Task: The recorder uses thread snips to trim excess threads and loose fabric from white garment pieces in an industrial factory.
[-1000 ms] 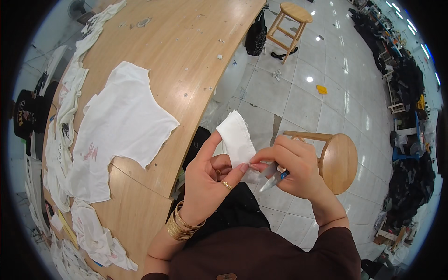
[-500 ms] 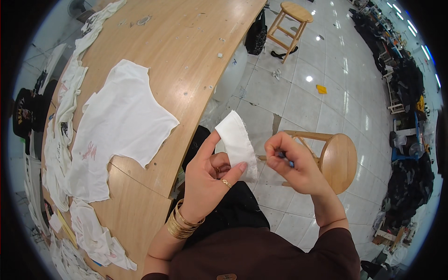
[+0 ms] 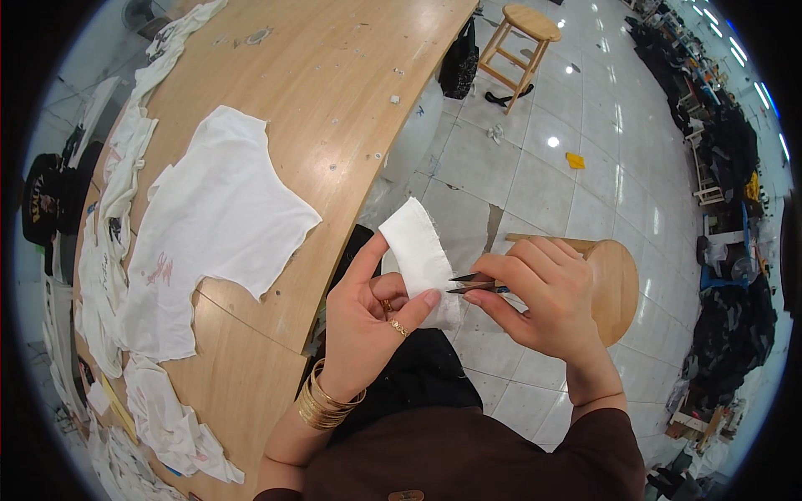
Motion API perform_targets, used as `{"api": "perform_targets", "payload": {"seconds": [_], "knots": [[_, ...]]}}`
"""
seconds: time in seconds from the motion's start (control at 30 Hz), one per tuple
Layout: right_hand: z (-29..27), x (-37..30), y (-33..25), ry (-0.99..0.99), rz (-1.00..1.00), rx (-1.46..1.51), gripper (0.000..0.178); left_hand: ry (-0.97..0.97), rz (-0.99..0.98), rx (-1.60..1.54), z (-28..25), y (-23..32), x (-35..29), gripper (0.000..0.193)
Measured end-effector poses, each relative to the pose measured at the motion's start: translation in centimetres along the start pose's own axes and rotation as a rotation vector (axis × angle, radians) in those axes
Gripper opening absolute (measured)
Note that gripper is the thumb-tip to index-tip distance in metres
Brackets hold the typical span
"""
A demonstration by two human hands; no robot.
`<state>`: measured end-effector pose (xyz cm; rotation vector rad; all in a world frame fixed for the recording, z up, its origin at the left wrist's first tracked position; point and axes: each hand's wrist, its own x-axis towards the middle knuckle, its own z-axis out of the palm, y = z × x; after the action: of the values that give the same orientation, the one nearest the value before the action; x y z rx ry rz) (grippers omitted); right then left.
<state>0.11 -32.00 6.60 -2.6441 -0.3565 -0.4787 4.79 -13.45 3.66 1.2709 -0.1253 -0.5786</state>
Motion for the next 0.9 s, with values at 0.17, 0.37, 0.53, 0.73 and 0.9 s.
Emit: {"api": "perform_targets", "payload": {"seconds": [0.17,0.37,0.53,0.73,0.9], "knots": [[-0.15,0.03,-0.03,-0.003,-0.031,-0.085,0.022,-0.002,-0.012,-0.007,0.00,0.12,0.03,0.068],[-0.24,0.13,-0.07,-0.003,-0.049,-0.106,0.021,-0.006,-0.014,-0.016,0.04,0.26,0.02,0.068],[-0.33,0.04,0.14,-0.015,-0.076,-0.114,0.021,-0.011,-0.013,0.018,-0.10,0.15,0.06,0.068],[-0.36,0.04,0.13,-0.009,-0.071,-0.097,0.022,-0.011,-0.020,-0.010,-0.07,0.12,0.09,0.067],[-0.22,-0.06,0.38,-0.009,-0.093,-0.104,0.021,-0.023,-0.012,-0.003,-0.08,0.14,0.11,0.068]]}}
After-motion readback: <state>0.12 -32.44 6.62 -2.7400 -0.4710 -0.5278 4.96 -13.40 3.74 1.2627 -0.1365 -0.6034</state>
